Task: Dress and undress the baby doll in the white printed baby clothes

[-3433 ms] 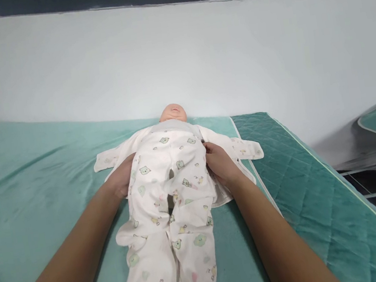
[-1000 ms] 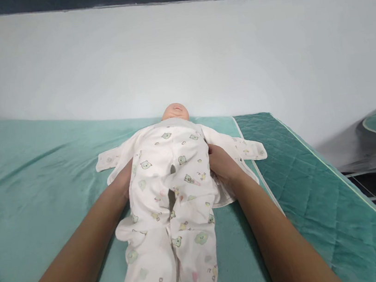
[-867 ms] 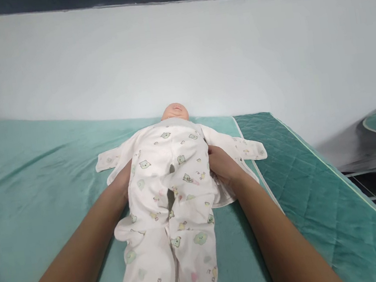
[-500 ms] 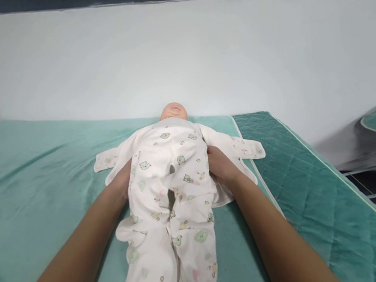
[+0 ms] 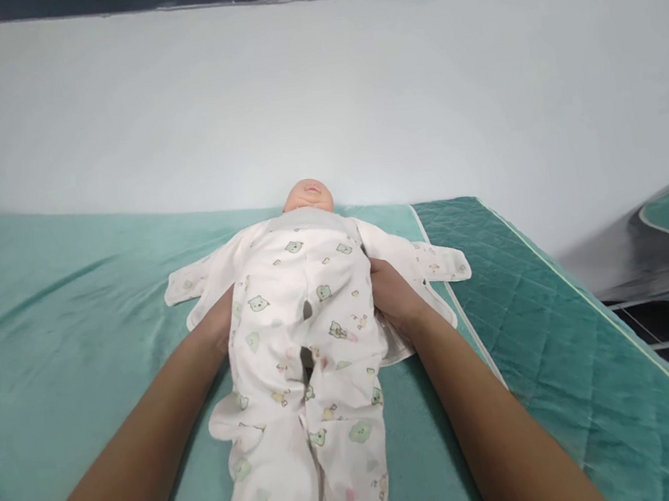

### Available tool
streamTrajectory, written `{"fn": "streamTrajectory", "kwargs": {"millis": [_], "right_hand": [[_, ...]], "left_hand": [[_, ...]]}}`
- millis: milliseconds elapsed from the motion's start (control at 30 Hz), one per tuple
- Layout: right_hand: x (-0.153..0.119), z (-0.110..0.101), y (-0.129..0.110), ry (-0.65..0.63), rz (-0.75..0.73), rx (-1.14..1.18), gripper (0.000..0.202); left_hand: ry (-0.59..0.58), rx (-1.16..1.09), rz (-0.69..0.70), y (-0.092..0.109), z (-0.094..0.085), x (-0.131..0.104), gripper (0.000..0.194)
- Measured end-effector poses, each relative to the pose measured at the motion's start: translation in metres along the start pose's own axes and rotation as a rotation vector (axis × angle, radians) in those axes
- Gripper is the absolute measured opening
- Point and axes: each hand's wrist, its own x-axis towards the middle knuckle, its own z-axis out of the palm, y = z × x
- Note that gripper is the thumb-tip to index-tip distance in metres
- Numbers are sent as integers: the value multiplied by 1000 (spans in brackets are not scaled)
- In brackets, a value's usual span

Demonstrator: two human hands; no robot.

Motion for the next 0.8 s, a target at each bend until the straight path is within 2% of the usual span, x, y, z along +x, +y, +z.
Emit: {"fn": "streamTrajectory", "kwargs": {"millis": [167,300,500,667,800], "right_hand": [[-5,5,-13,46,-35,-75,22],[-4,4,-13,57,-41,-99,24],[-1,-1,-4,11,14,-3,28],[-2,-1,-6,-48,-4,45,29],[-6,5,-13,3,-28,-15,31]], "left_hand": [[-93,103,23,2,-6,3,54],[-137,147,11,5,-8,5,55],[-78,129,108,-5,-12,6,50],[-14,93,68,-9,-9,6,44],[48,131,66,-6,-6,4,42]]}}
